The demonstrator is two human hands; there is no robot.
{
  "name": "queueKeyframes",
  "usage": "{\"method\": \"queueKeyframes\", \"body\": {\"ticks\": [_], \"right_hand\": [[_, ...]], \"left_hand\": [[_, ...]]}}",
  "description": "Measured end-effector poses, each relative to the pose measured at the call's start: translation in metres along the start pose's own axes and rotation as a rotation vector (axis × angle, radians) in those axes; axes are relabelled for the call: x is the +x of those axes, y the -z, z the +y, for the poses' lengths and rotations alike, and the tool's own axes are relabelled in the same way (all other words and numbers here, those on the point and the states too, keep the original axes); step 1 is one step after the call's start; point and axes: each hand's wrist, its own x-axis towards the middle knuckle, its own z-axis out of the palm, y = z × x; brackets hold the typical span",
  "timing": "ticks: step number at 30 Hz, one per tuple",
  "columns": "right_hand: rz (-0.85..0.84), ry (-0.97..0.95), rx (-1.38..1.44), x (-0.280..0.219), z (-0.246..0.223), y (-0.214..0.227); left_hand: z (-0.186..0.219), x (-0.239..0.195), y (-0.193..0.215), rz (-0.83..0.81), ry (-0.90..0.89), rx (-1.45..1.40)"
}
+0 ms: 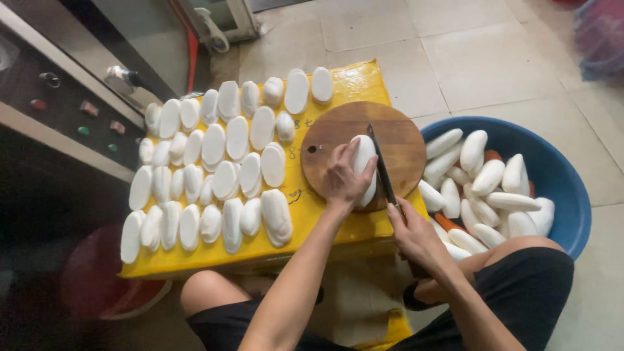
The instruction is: The person sits on the floor and uses a knife to slice white, oval-shaped dough pieces on a round wooden cutting board. They take the dough from a blue basin, slice it into smaller pieces, and arrange the slices on a yellow tray.
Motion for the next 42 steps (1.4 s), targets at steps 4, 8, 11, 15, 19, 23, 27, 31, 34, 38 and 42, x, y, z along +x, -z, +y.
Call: {"method": "queueKeyframes", "body": {"ticks": [4, 8, 11, 15, 19, 23, 27, 31, 34, 38, 42], "right_hand": [[-0.019, 0.009, -0.138, -0.029, -0.033, 0.016], [-0.046, 0.01, -0.16, -0.029, -0.037, 0.013], [-0.072, -0.009, -0.151, -0.031, -0.048, 0.017], [-0.066, -0.011, -0.156, -0.045, -0.076, 0.028], [0.005, -0.013, -0.181, -0.043, -0.068, 0.02], [0.034, 0.004, -0.223, -0.046, -0.073, 0.017], [0.063, 0.027, -0.288, -0.048, -0.081, 0.016], [0.059, 0.032, -0.328, -0.048, -0.082, 0.018], [0.046, 0.03, -0.323, -0.048, -0.082, 0.019], [0.042, 0.03, -0.325, -0.047, -0.084, 0.019], [0.031, 0.036, -0.343, -0.049, -0.083, 0.019]], "left_hand": [[0.009, -0.005, 0.008, 0.071, -0.053, 0.131], [0.015, -0.009, 0.024, 0.079, 0.021, 0.037], [0.012, -0.008, 0.02, 0.061, 0.05, -0.012], [0.012, -0.007, 0.016, 0.035, -0.015, 0.037], [0.015, -0.007, 0.019, 0.047, -0.063, 0.028], [0.017, -0.009, 0.015, 0.031, -0.011, 0.061], [0.013, -0.007, 0.016, 0.022, -0.031, 0.073], [0.029, -0.006, 0.031, -0.007, -0.05, 0.015], [0.026, -0.005, 0.032, -0.018, -0.067, 0.013], [0.026, -0.007, 0.031, -0.002, -0.062, 0.011], [0.019, -0.006, 0.026, 0.033, -0.085, 0.023]]}}
